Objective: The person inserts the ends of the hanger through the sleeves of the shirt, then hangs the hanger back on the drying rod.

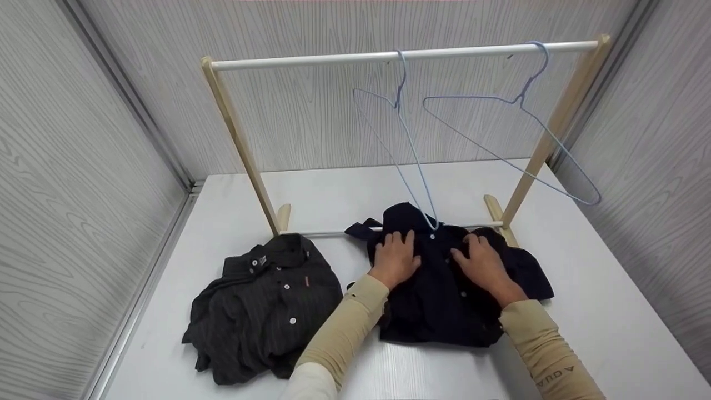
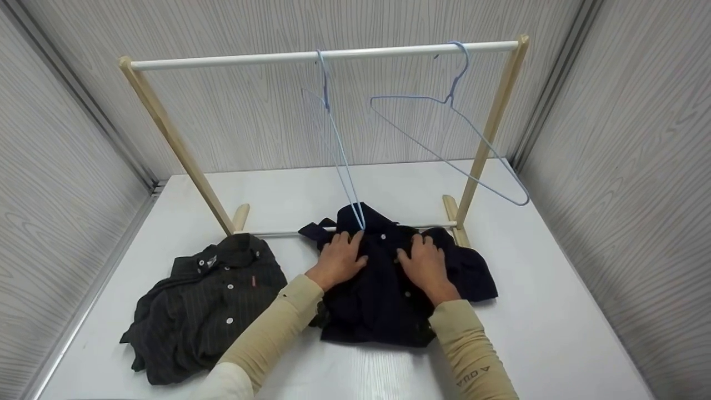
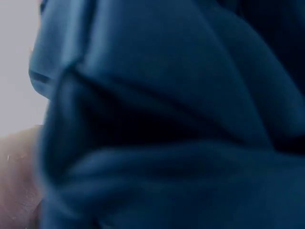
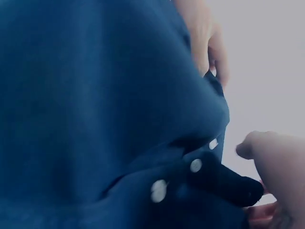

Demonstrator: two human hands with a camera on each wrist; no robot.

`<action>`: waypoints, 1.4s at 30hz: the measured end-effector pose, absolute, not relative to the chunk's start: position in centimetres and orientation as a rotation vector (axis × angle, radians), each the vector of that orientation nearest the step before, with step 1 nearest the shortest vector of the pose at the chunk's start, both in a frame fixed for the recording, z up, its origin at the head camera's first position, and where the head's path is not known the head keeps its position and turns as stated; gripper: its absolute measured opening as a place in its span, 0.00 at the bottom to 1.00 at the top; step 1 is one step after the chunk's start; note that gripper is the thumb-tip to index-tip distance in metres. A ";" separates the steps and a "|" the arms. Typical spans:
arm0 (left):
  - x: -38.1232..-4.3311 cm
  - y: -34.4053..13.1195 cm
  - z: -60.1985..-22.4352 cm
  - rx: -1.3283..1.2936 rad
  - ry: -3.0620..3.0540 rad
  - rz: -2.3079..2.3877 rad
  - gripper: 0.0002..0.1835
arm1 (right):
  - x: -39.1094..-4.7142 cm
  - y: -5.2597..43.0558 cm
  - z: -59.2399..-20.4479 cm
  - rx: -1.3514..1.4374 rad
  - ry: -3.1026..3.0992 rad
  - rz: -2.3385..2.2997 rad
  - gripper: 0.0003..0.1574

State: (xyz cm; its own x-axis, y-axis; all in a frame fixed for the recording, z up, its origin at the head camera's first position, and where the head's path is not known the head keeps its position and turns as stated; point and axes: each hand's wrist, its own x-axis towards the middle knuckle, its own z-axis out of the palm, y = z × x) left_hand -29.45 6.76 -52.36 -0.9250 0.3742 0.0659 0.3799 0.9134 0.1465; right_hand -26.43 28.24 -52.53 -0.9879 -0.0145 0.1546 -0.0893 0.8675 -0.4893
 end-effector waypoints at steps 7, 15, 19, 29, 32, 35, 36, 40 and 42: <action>-29.6 6.5 -53.2 -0.512 -3.116 -0.395 0.39 | -26.6 29.1 -54.6 -0.002 -2.742 0.822 0.12; -30.2 6.1 -53.6 -0.433 -3.076 -0.670 0.35 | -26.5 29.5 -56.1 0.107 -2.591 0.758 0.09; -30.4 5.4 -53.6 -0.444 -2.988 -0.823 0.27 | -26.5 29.5 -56.5 0.108 -2.565 0.765 0.28; -30.4 4.5 -53.7 -0.404 -2.773 -1.206 0.27 | -26.4 30.0 -56.6 0.120 -2.633 0.849 0.37; -30.5 4.5 -53.6 -0.399 -2.746 -1.235 0.28 | -26.6 30.3 -56.4 0.075 -2.639 0.963 0.35; -30.8 4.5 -53.5 -0.411 -2.731 -1.227 0.27 | -26.7 30.5 -56.2 0.018 -2.630 1.060 0.31; -30.8 4.5 -53.4 -0.419 -2.724 -1.210 0.26 | -26.8 30.5 -56.1 0.000 -2.624 1.080 0.29; -30.9 4.3 -53.1 -0.470 -2.683 -1.091 0.18 | -26.8 30.4 -55.7 -0.071 -2.581 1.140 0.19; -30.9 4.1 -53.0 -0.488 -2.663 -1.026 0.14 | -26.8 30.3 -55.5 -0.123 -2.563 1.167 0.13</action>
